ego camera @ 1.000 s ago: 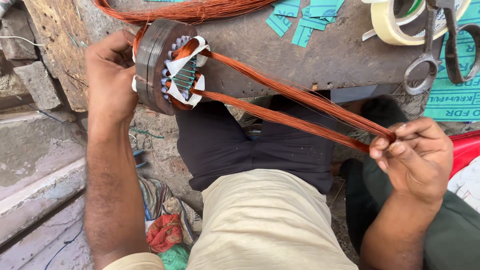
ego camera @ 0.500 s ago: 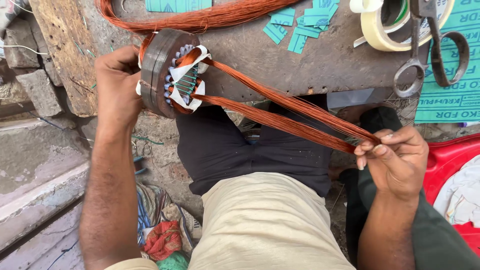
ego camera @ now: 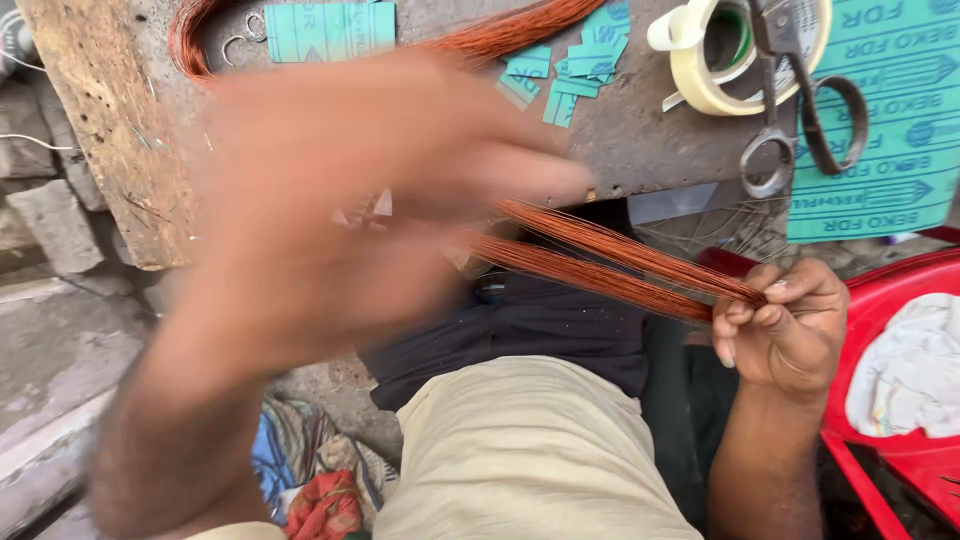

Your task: The person sits on the ground and winds a bundle of enameled copper wire by hand into the slots of a motor stator, guiding the wire loop around the core and pressing the turns into place. They repeatedly pull the wire bundle across the stator and adjust the windings between slots.

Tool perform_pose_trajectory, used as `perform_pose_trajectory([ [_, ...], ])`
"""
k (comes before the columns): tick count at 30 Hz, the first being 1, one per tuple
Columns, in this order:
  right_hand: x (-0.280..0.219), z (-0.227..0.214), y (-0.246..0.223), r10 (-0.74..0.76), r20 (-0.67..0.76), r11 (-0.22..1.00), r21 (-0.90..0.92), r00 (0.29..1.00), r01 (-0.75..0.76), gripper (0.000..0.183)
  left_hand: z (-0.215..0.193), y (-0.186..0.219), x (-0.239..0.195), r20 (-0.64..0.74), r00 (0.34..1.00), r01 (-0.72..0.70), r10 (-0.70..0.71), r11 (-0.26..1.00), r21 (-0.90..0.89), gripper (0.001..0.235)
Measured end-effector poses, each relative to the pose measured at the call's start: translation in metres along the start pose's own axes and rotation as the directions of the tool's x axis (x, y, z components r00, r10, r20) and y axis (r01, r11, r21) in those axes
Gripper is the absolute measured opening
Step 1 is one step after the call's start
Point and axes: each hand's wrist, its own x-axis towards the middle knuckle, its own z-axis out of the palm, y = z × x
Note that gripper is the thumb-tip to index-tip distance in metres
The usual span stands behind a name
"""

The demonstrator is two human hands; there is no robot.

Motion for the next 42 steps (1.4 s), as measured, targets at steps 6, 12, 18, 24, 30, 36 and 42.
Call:
perform_pose_trajectory([
  [6,0.012,0.020,-0.025,-0.030,0.041,0.994,-0.108,0.999,0.034,0.008,0.129,0.007,0.048,0.731,0.669,0.033,0.137,0.976,-0.214,0.032],
  [12,0.031,0.055,-0.037,-0.083,0.043,0.985,-0.147,0.996,0.088,0.013,0.168,0.002,0.068,0.825,0.510,0.030,0.242,0.954,-0.298,0.041],
  [18,0.030,0.117,-0.036,-0.379,0.034,0.568,-0.780,0.925,0.261,0.006,0.177,-0.014,0.078,0.655,0.678,-0.008,0.334,0.894,-0.447,0.030],
  [24,0.074,0.223,-0.030,0.138,0.545,-0.166,-0.811,0.827,0.561,0.038,0.180,-0.021,0.088,0.368,0.846,-0.152,0.386,0.836,-0.527,0.029],
  [30,0.120,0.232,0.034,0.447,0.473,-0.247,-0.751,0.760,0.613,0.041,0.168,-0.019,0.097,0.493,0.828,-0.042,0.268,0.906,-0.421,0.029],
  [36,0.100,0.200,-0.068,0.557,0.400,-0.241,-0.761,0.728,0.603,0.047,0.179,-0.034,0.099,0.352,0.867,-0.168,0.351,0.873,-0.457,0.030],
  [42,0.112,0.210,-0.067,0.704,0.207,-0.478,-0.570,0.679,0.669,0.051,0.139,-0.014,0.104,0.378,0.871,-0.129,0.313,0.889,-0.439,0.039],
])
